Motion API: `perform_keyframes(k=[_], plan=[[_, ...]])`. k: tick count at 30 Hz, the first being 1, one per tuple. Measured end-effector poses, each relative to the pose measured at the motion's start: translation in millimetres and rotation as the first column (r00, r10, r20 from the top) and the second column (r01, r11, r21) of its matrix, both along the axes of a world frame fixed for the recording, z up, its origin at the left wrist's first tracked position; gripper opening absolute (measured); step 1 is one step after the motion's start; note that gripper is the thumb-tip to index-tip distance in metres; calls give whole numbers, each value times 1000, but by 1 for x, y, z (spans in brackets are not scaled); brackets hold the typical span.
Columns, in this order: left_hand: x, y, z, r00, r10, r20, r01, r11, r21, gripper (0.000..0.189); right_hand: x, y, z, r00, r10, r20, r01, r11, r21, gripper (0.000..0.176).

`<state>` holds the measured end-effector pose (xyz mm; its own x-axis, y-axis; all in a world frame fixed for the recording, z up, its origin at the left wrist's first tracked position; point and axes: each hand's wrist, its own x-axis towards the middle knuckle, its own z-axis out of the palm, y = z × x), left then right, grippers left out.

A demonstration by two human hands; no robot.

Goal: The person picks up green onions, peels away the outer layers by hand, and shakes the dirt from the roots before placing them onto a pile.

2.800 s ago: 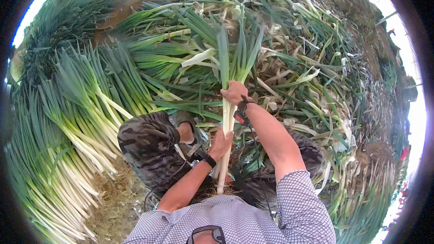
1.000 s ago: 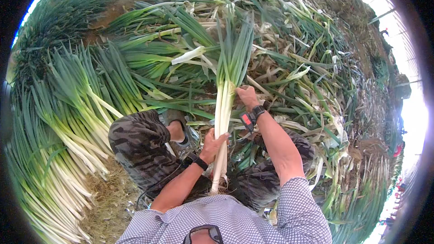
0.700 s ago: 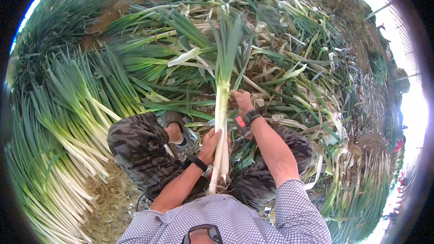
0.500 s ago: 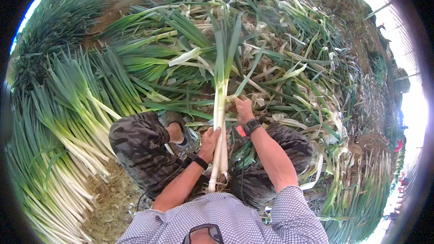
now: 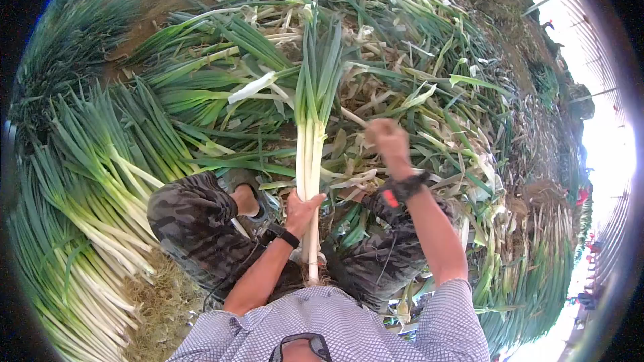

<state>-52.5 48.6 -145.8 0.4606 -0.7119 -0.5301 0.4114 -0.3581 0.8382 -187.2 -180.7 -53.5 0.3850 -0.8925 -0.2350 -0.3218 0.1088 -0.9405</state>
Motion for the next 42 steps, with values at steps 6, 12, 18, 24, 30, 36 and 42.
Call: perform_keyframes(k=[6, 12, 18, 24, 30, 36, 42], plan=[[-3, 1, -15, 996, 8, 94, -6, 1000, -27, 44, 81, -5, -149, 950, 94, -297, -91, 996, 23, 62], [0, 2, -19, 999, 17, 45, -18, 999, 31, 47, 87, -1, -139, 951, 146, -272, -180, 978, -104, 30], [4, 1, -11, 1000, -14, 5, 13, 999, 38, 46, 73, 9, -127, 995, 94, -33, -89, 987, 132, 24], [-3, 2, -24, 988, -36, 150, 28, 998, 55, 48, 88, 9, -118, 970, 110, -216, -75, 984, 163, 34], [-3, 5, -28, 989, -47, 138, 35, 995, 94, 50, 94, 11, -117, 903, 146, -404, -149, 988, 24, 33], [-3, 4, -22, 993, -34, 115, 23, 995, 93, 49, 90, 12, -121, 882, 142, -449, -273, 931, -242, 26], [1, 5, -35, 1000, -7, -15, 8, 1000, 27, 45, 84, 30, -91, 870, 419, -259, -479, 842, -247, 19]])
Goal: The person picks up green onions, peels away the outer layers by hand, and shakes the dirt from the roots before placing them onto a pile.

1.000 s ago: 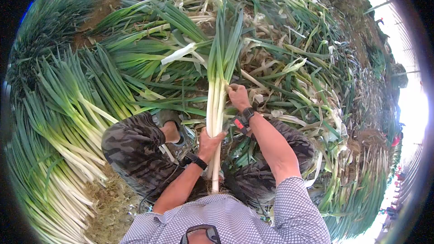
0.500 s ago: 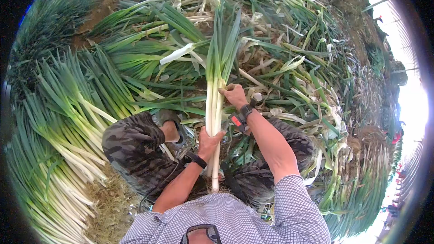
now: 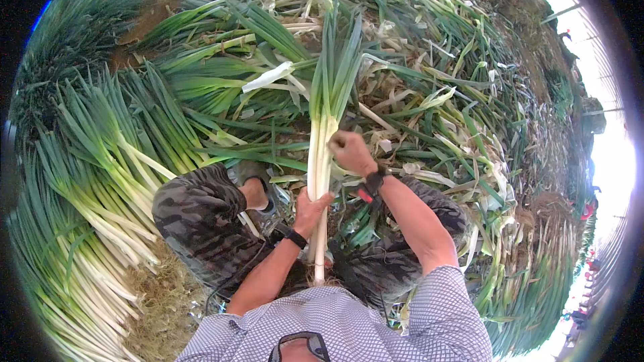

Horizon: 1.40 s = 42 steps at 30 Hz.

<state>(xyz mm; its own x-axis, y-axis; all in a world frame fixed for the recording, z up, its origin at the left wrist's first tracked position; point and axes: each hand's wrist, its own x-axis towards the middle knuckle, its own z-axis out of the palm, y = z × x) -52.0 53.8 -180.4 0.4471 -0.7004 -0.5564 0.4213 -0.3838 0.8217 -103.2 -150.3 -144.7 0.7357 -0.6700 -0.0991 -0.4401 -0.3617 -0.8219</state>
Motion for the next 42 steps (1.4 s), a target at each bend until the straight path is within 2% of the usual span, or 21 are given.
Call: perform_keyframes(k=[3, 4, 7, 8, 12, 13, 14, 16, 20, 22, 25, 26, 29, 30, 31, 33, 34, 37, 38, 41, 42], plan=[[-6, 0, -8, 998, 10, 57, -9, 1000, -27, 38, -2, 23, 14, 994, -96, -43, 102, 982, 161, 17], [-7, 0, -11, 999, 0, 46, 2, 999, -48, 42, 2, 20, 17, 967, -251, -33, 252, 948, 193, 22], [-2, 1, 10, 992, -29, 121, 23, 999, 49, 44, -3, -12, -28, 900, -429, -74, 434, 898, 71, 30], [-3, 0, 12, 989, -36, 145, 27, 998, 65, 44, -3, -20, -28, 878, -432, -205, 438, 899, -15, 39], [-7, -2, 6, 969, -41, 243, 19, 995, 93, 42, 11, -29, -49, 894, -342, -290, 356, 935, -5, 40], [-8, -1, 0, 962, -46, 270, 20, 995, 97, 42, 10, -30, -55, 912, -331, -243, 352, 934, 51, 38], [-3, 0, 3, 980, -77, 182, 52, 989, 136, 53, 9, -30, -55, 926, -322, -197, 347, 932, 106, 35], [-2, 0, 1, 983, -58, 175, 37, 992, 120, 53, 5, -29, -57, 935, -338, -111, 353, 916, 191, 26], [-4, -2, 5, 984, -17, 176, 12, 1000, 28, 39, -9, -31, -74, 928, -371, -38, 373, 919, 132, 24], [0, -2, 11, 1000, -24, -15, 23, 999, -22, 37, -11, -29, -76, 922, -386, -26, 386, 915, 120, 23], [6, 0, 20, 975, 5, -222, -16, 999, -49, 36, -13, -23, -51, 926, -242, -289, 261, 965, 26, 25], [7, -1, 22, 960, 15, -279, -31, 998, -52, 36, -16, -19, -38, 909, -187, -373, 267, 948, 173, 27], [9, -4, 22, 936, 88, -340, -111, 993, -48, 37, -35, 3, -4, 943, 41, -330, 127, 873, 472, 26], [9, -3, 22, 941, 84, -326, -97, 995, -24, 37, -40, 12, 5, 948, 125, -292, -1, 921, 390, 21], [9, -3, 23, 951, 76, -301, -87, 996, -24, 37, -45, 15, 15, 918, 195, -346, -30, 903, 429, 21], [6, -3, 16, 968, 39, -250, -47, 999, -26, 36, -54, 21, 50, 841, 317, -438, -60, 860, 507, 20], [5, -3, 11, 975, 28, -220, -37, 999, -35, 37, -64, 16, 46, 871, 265, -413, -2, 844, 537, 22], [3, -5, 8, 985, 13, -170, -20, 999, -44, 38, -79, -2, 27, 953, 65, -297, 54, 925, 375, 28], [5, -5, 21, 985, 7, -173, -12, 1000, -29, 38, -78, -3, 26, 945, 20, -327, 118, 911, 395, 41], [6, -3, 25, 991, -1, -137, -3, 1000, -27, 42, -52, 13, 4, 984, -55, -172, 67, 996, 63, 55], [5, -3, 20, 994, -7, -110, 1, 999, -49, 42, -39, 29, 17, 977, -72, -201, 93, 991, 99, 56]])
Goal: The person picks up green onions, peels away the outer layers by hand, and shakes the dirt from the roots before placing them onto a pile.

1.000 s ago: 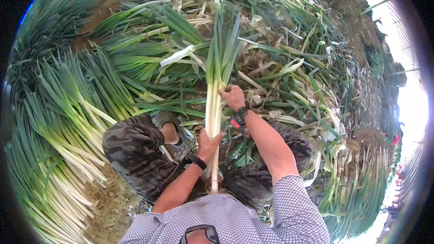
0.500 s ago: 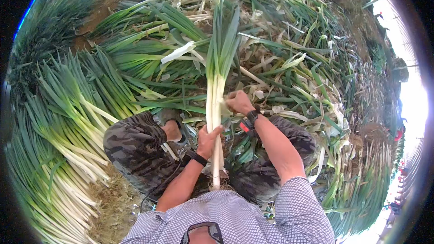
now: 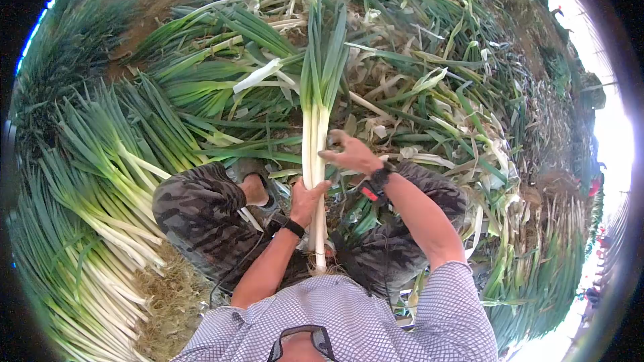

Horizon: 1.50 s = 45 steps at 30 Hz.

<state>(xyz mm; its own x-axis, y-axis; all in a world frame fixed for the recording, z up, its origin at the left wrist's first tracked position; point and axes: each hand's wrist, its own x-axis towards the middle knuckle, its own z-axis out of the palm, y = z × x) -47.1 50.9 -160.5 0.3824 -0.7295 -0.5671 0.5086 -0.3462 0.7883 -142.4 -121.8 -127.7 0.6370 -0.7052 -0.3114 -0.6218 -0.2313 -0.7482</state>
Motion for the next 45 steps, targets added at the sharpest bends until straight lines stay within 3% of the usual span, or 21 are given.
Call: perform_keyframes(k=[3, 8, 13, 15, 17, 18, 19, 20, 21, 22, 23, 25, 26, 29, 33, 35, 37, 40, 43, 44, 45], plan=[[1, 2, 2, 996, -22, -90, 19, 999, -32, 39, 11, 3, -3, 942, 293, -164, -283, 956, 78, 46], [21, 5, -6, 877, -44, -478, 8, 997, -75, 28, -21, 23, 32, 895, 438, -80, -430, 897, 102, 35], [28, 7, -44, 715, -31, -699, -40, 995, -86, 31, -57, 90, 126, 648, 760, -40, -609, 549, 573, 37], [34, 6, -31, 696, -41, -717, -43, 994, -98, 31, -69, 120, 176, 542, 838, 60, -708, 417, 570, 36], [33, 0, -8, 831, -6, -557, -17, 999, -37, 31, -83, 118, 217, 475, 876, -81, -762, 455, 460, 35], [31, -4, -1, 886, 0, -465, -6, 1000, -11, 31, -83, 104, 260, 743, 612, -273, -353, 704, 616, 32], [28, -8, 1, 948, -33, -317, 39, 999, 10, 32, -120, 74, 248, 844, 460, -275, -338, 855, 393, 28], [23, -8, 2, 984, -71, -163, 77, 996, 33, 33, -158, 31, 236, 998, 2, -59, 11, 977, 212, 29], [20, -8, 2, 994, -106, -3, 106, 993, 59, 34, -196, -11, 225, 904, -314, 290, 311, 949, 60, 34], [15, -9, -32, 969, -133, 207, 120, 990, 75, 44, -188, -20, 242, 836, -397, 380, 429, 903, 0, 36], [12, -9, -34, 975, -128, 184, 122, 992, 42, 44, -180, -27, 259, 756, -456, 469, 541, 839, -56, 38], [13, -9, -30, 982, -119, 146, 121, 993, -9, 44, -195, -45, 214, 696, -425, 579, 566, 821, -77, 41], [22, -6, 4, 980, -195, -27, 195, 981, 5, 36, -191, -48, 174, 768, -277, 577, 288, 955, 75, 40], [30, -4, 22, 910, -102, -403, 32, 984, -175, 27, -101, 13, 128, 945, -302, 123, 265, 931, 251, 31], [36, 13, 34, 881, -157, -447, 45, 967, -250, 24, -16, 32, 53, 907, -374, 194, 258, 857, 447, 38], [30, 19, 40, 972, -149, -182, 122, 981, -150, 24, 13, 30, 37, 867, -465, 182, 319, 797, 513, 43], [28, 26, 4, 950, -213, 230, 243, 964, -110, 31, 31, 24, 31, 920, -378, 106, 317, 874, 368, 50], [15, 30, 10, 902, -89, 422, 153, 981, -120, 35, 38, 23, 15, 980, -201, 17, 188, 940, 286, 54], [20, 27, 14, 983, -137, 124, 150, 983, -108, 35, 34, 38, 9, 988, -112, 104, 64, 920, 387, 48], [27, 31, 38, 969, -142, -203, 112, 982, -154, 34, 31, 44, 16, 988, -116, 97, 70, 920, 386, 47], [28, 33, 39, 943, -109, -313, 52, 981, -186, 34, 28, 46, 23, 989, -120, 92, 76, 921, 383, 46]])
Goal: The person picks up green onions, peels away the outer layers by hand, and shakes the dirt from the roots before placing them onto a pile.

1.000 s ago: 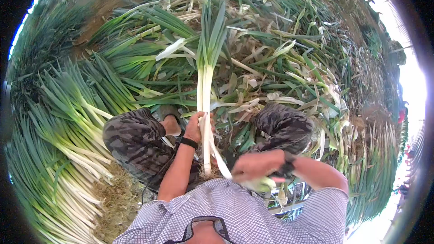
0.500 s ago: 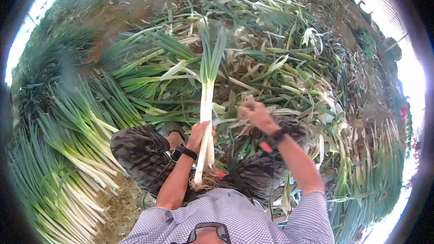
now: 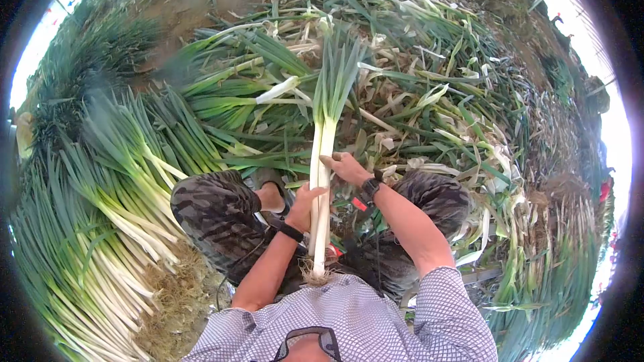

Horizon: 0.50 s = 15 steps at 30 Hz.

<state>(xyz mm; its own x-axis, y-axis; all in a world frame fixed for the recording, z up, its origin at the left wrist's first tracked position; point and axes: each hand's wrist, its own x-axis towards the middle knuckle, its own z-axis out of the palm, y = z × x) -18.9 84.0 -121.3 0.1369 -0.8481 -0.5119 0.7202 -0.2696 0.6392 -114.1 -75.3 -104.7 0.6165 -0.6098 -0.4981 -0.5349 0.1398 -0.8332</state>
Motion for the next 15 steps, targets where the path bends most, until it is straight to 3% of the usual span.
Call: perform_keyframes(k=[1, 3, 5, 7, 9, 12, 13, 15], plan=[[1, 1, 2, 992, 37, -117, -39, 999, -21, 33, -4, -1, 8, 994, 33, -103, -29, 999, 43, 42], [2, 2, 3, 958, 56, -282, -72, 996, -47, 33, -19, -8, -1, 999, 33, -25, -31, 998, 56, 39], [7, -1, 2, 961, -11, -277, -11, 997, -77, 32, -29, -14, -5, 1000, 30, -1, -30, 998, 51, 32], [13, 0, -5, 958, -45, -282, 18, 995, -100, 36, -38, -19, 4, 978, -137, 158, 111, 981, 158, 27], [11, -2, -10, 971, -23, -239, -1, 995, -100, 37, -43, -28, 15, 906, -321, 274, 238, 925, 297, 21], [8, -2, -15, 978, -49, -204, 34, 996, -77, 37, -29, -29, 29, 945, -281, 165, 289, 957, -23, 25], [5, -5, -16, 978, -68, -198, 55, 996, -70, 37, -27, -25, 27, 967, -199, 160, 202, 979, 0, 35], [-2, -7, -8, 999, -43, 17, 44, 995, -91, 38, -14, -13, 26, 997, -80, 20, 80, 996, 37, 39]])
